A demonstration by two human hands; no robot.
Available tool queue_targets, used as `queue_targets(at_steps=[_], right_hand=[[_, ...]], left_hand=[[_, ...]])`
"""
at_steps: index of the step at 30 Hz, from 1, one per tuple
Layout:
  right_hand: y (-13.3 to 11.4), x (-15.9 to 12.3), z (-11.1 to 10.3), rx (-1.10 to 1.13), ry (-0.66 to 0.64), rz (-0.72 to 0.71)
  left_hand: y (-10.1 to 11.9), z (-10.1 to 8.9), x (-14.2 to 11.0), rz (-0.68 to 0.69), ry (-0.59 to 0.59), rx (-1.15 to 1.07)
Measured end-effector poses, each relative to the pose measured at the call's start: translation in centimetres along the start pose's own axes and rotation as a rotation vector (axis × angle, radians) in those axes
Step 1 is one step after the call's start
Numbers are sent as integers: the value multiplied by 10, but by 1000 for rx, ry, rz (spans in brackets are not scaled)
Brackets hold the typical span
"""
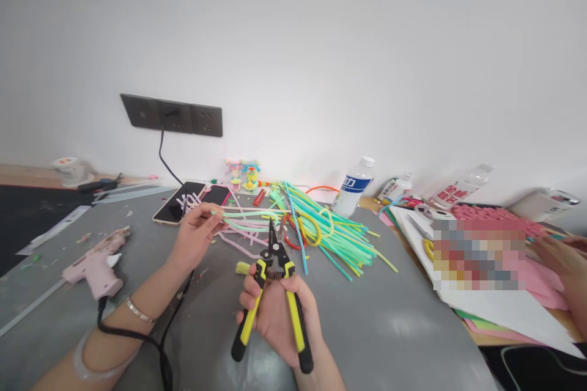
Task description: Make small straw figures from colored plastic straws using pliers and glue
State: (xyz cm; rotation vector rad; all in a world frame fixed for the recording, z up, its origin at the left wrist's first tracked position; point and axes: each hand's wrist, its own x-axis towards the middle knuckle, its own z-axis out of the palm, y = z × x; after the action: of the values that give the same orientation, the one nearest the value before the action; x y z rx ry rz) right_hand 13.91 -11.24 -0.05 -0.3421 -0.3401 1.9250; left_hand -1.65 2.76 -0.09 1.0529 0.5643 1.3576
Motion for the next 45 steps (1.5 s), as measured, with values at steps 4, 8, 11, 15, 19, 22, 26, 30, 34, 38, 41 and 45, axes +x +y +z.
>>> queue_targets(at_steps=[4,8,11,15,19,22,26,30,34,38,41,45], right_hand=[[-2,-4,0,5,3,-30],[-7,-9,3,-2,7,-59],[-10,-12,3,-6,-4,-63],[-13,-15,0,-20,-27,-45],[-13,-18,-3,17,-35,-30],[-11,-19,-4,55,-37,-17],[-8,-17,-4,82,-26,1],[-4,-12,-3,109,20,7],[-2,-10,-3,107,39,-30],[-4,-13,0,77,13,-20],[-5,-15,1,69,12,-19],[-4,-16,1,90,-3,-18]], left_hand=[[-3,-1,0,18,-35,33],[-6,-2,-1,18,-67,69],[-8,-3,-1,16,-70,95],[-10,-6,1,12,-59,131],[-10,-6,1,2,-66,142],[-7,-4,0,4,-58,136],[-5,-4,0,23,-81,128],[-7,-6,0,58,-126,147],[-8,-8,1,93,-130,172],[-8,-9,2,96,-98,169],[-7,-8,2,85,-73,174],[-7,-9,2,84,-75,164]])
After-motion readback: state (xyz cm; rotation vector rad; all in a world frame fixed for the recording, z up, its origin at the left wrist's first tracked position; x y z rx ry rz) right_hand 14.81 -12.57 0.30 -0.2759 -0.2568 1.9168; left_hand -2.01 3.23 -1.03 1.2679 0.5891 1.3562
